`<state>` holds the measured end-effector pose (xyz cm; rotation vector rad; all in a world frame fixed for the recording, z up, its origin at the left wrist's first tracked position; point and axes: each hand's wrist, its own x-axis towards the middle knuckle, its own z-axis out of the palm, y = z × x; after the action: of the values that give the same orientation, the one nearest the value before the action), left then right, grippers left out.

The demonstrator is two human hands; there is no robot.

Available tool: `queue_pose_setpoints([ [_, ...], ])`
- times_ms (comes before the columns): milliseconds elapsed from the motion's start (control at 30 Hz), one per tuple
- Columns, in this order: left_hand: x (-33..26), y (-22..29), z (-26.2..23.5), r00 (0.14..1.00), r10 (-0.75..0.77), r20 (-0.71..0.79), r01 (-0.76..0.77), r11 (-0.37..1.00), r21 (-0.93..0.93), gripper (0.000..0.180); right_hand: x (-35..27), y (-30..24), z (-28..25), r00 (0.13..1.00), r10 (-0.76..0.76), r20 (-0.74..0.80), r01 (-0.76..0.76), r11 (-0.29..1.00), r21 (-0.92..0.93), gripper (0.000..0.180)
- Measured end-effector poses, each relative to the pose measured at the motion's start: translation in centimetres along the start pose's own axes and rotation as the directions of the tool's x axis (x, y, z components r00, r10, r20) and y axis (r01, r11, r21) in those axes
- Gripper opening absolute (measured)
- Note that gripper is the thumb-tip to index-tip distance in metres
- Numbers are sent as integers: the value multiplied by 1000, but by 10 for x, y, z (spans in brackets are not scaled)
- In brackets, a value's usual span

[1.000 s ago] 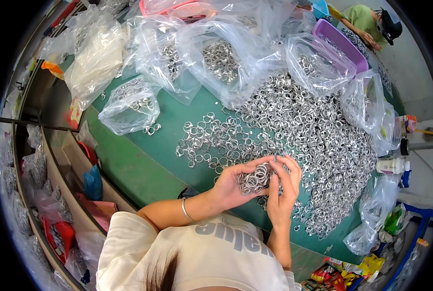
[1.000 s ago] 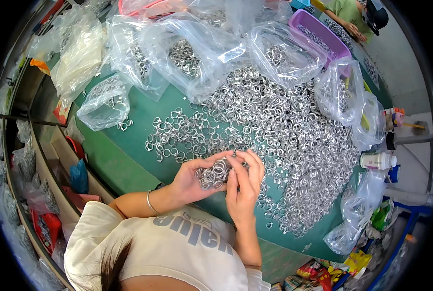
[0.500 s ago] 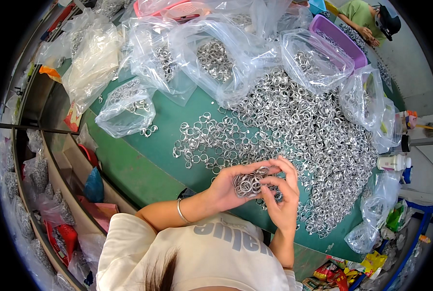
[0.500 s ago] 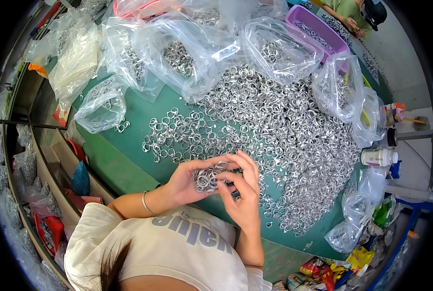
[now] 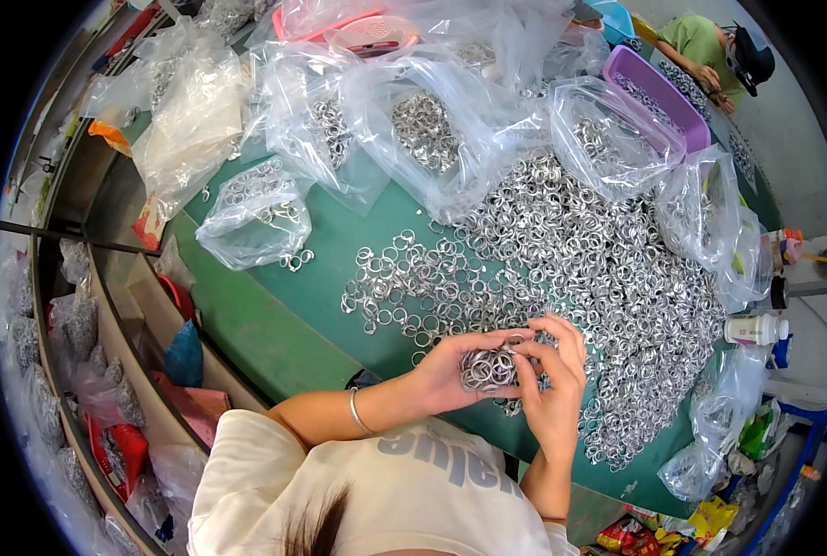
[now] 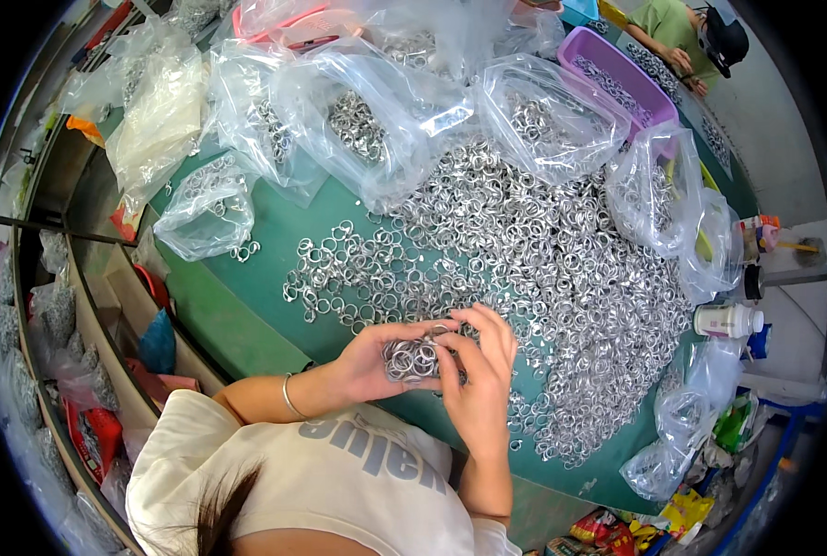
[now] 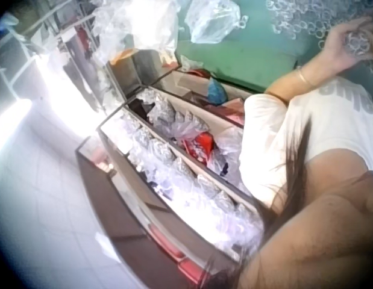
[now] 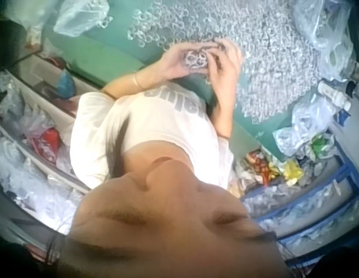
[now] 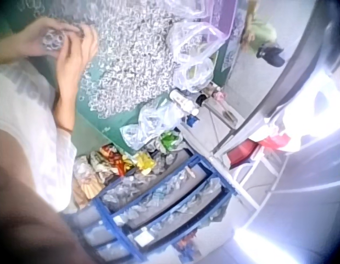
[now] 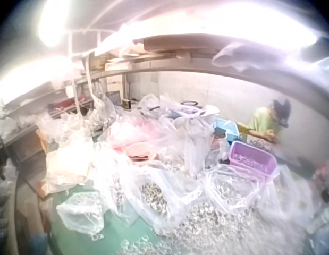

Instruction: The person sorts through a large pile of small metal rings on a green table by hand, picking up several at a time and placing them into a plastic bag on a shelf.

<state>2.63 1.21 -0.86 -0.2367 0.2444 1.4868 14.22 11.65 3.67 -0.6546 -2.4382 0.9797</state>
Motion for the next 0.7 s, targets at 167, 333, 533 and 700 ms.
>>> queue_pose_setpoints([
  [167,29,12,3,986,8,-166,-4,1000,28,29,5,16,-4,966,-41,-254,110,959,261,13],
  [333,23,6,-18,979,-85,-186,48,979,-198,15,-65,47,-27,847,445,-290,-196,769,609,8],
  [533,21,3,-18,976,-75,-203,41,985,-166,14,-163,135,-139,172,246,-954,-593,799,99,8],
  [700,32,-14,-11,977,-100,-190,71,986,-150,16,-258,228,-233,100,113,-989,-861,508,-29,15],
])
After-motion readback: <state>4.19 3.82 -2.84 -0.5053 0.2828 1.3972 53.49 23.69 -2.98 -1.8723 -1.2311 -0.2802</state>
